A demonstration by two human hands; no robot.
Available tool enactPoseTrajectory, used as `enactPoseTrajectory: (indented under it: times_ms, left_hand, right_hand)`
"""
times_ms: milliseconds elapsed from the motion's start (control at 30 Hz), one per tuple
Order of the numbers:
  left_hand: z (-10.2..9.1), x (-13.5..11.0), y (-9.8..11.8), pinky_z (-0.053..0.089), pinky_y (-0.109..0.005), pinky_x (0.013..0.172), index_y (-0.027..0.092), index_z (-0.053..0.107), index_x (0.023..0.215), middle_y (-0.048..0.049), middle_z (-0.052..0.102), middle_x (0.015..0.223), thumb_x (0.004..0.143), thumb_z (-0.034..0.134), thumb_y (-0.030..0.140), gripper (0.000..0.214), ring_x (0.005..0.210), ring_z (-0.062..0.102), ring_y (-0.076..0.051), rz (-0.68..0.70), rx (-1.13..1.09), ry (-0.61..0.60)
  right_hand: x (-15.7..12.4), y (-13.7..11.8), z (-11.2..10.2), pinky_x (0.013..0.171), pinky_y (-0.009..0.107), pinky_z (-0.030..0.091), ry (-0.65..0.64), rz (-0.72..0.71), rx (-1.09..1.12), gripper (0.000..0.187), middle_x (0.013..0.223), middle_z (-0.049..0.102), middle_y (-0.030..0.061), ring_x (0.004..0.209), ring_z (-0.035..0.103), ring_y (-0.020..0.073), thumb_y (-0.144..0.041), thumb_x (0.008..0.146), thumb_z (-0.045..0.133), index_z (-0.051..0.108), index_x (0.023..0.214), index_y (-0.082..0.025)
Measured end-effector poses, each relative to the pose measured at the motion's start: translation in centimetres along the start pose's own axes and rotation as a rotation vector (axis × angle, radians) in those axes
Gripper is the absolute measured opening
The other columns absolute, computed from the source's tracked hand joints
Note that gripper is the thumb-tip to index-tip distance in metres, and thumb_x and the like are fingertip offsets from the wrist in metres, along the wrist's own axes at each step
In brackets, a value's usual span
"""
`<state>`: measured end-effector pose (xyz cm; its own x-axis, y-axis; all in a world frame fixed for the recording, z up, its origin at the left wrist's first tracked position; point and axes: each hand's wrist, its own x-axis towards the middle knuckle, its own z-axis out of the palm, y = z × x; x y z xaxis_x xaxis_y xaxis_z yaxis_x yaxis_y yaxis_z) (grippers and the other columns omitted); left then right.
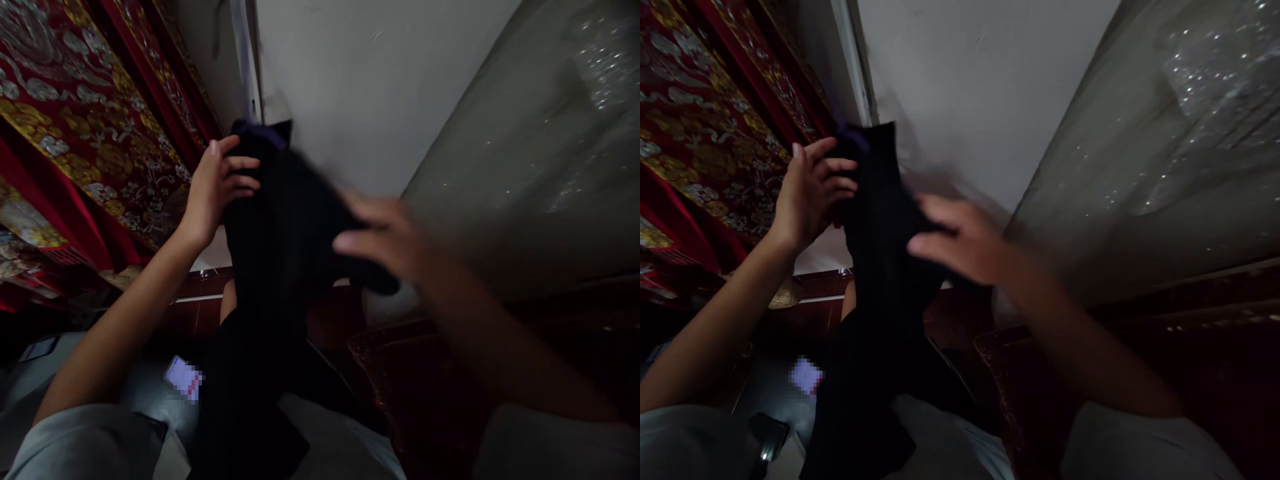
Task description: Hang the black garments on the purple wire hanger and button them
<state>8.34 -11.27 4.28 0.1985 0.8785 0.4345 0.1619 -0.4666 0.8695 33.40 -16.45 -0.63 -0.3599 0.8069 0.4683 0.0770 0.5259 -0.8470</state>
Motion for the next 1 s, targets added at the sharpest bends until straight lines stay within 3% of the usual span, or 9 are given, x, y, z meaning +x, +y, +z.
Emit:
enactPoseTrajectory:
  times_ms: [100, 200, 300, 400, 500, 600, 733, 867, 1000]
  left_hand:
    - [0.3, -1.9, -0.1, 0.055, -0.034, 0.075, 0.024, 0.043, 0.128, -0.0088, 0.067, 0.115, 0.103, 0.039, 0.050, 0.036, 0.086, 0.069, -0.019, -0.242, -0.118, -0.018]
    - [-0.9, -4.7, -1.2, 0.049, -0.027, 0.062, 0.025, 0.044, 0.121, -0.0036, 0.064, 0.101, 0.081, 0.068, 0.029, 0.047, 0.073, 0.063, -0.014, -0.371, -0.097, 0.021]
    - [-2.8, -7.2, -1.9, 0.041, -0.024, 0.053, 0.028, 0.044, 0.115, 0.0025, 0.055, 0.085, 0.072, 0.067, 0.019, 0.050, 0.059, 0.052, -0.009, -0.402, -0.073, -0.036]
    - [-4.4, -8.4, -1.2, 0.041, -0.023, 0.051, 0.028, 0.049, 0.111, 0.0031, 0.051, 0.079, 0.072, 0.066, 0.016, 0.045, 0.058, 0.049, -0.009, -0.351, -0.012, -0.187]
    - [-5.2, -8.4, -0.2, 0.045, -0.025, 0.054, 0.028, 0.053, 0.114, 0.0014, 0.054, 0.077, 0.073, 0.065, 0.015, 0.044, 0.063, 0.055, -0.012, -0.282, 0.053, -0.315]
    - [-5.6, -7.7, 0.0, 0.048, -0.027, 0.055, 0.029, 0.052, 0.121, 0.0000, 0.060, 0.076, 0.072, 0.064, 0.014, 0.052, 0.067, 0.061, -0.016, -0.273, 0.100, -0.385]
    - [-6.6, -6.4, -1.3, 0.055, -0.031, 0.065, 0.027, 0.052, 0.115, -0.0019, 0.064, 0.089, 0.072, 0.070, 0.019, 0.047, 0.076, 0.066, -0.018, -0.157, 0.187, -0.262]
    - [-6.9, -5.8, -3.5, 0.055, -0.042, 0.095, 0.023, 0.053, 0.110, -0.0065, 0.062, 0.108, 0.073, 0.078, 0.028, 0.045, 0.104, 0.066, -0.024, 0.057, 0.427, -0.115]
    - [-6.0, -5.9, -5.4, 0.045, -0.055, 0.109, 0.022, 0.054, 0.116, -0.0134, 0.055, 0.127, 0.070, 0.073, 0.016, 0.050, 0.127, 0.053, -0.036, 0.264, 0.785, 0.054]
  right_hand:
    - [-1.2, -0.4, 4.0, 0.097, 0.042, 0.056, -0.418, -0.174, -0.221, 0.030, 0.134, 0.061, 0.0082, 0.111, 0.066, 0.0284, -0.050, 0.080, 0.076, 0.076, 0.099, -0.025]
    - [-1.1, 1.5, 5.3, 0.102, 0.041, 0.055, -0.565, -0.245, -0.241, 0.039, 0.144, 0.055, 0.0094, 0.118, 0.065, 0.0268, -0.054, 0.089, 0.071, 0.074, 0.117, -0.027]
    - [0.3, 4.4, 3.9, 0.115, 0.048, 0.046, -0.309, -0.314, -0.244, 0.030, 0.140, 0.058, 0.0083, 0.131, 0.057, 0.0271, -0.043, 0.097, 0.062, 0.071, 0.123, -0.030]
    - [2.0, 7.5, 2.4, 0.122, 0.057, 0.035, -0.046, -0.185, -0.314, 0.051, 0.153, 0.047, 0.0085, 0.147, 0.041, 0.0322, -0.045, 0.092, 0.068, 0.058, 0.141, -0.035]
    - [2.6, 9.8, 1.9, 0.116, 0.054, 0.042, -0.146, 0.008, -0.212, 0.050, 0.141, 0.059, 0.0083, 0.137, 0.052, 0.0305, -0.055, 0.089, 0.068, 0.063, 0.133, -0.031]
    - [2.3, 10.9, 1.4, 0.084, 0.039, 0.058, -0.359, 0.273, 0.041, 0.041, 0.086, 0.070, 0.0042, 0.085, 0.068, 0.0212, -0.063, 0.084, 0.068, 0.073, 0.084, -0.023]
    - [1.7, 10.8, -0.4, 0.058, 0.029, 0.052, -0.174, 0.509, 0.376, 0.044, 0.068, 0.067, 0.0023, 0.061, 0.062, 0.0164, -0.062, 0.063, 0.085, 0.071, 0.072, -0.021]
    - [1.8, 9.8, -2.1, 0.058, 0.032, 0.055, 0.192, 0.479, 0.440, 0.039, 0.068, 0.068, 0.0037, 0.062, 0.065, 0.0194, -0.057, 0.066, 0.085, 0.070, 0.071, -0.022]
    - [1.8, 8.0, -1.9, 0.061, 0.034, 0.058, 0.348, 0.364, 0.362, 0.036, 0.067, 0.066, 0.0021, 0.069, 0.069, 0.0214, -0.057, 0.073, 0.082, 0.069, 0.074, -0.023]
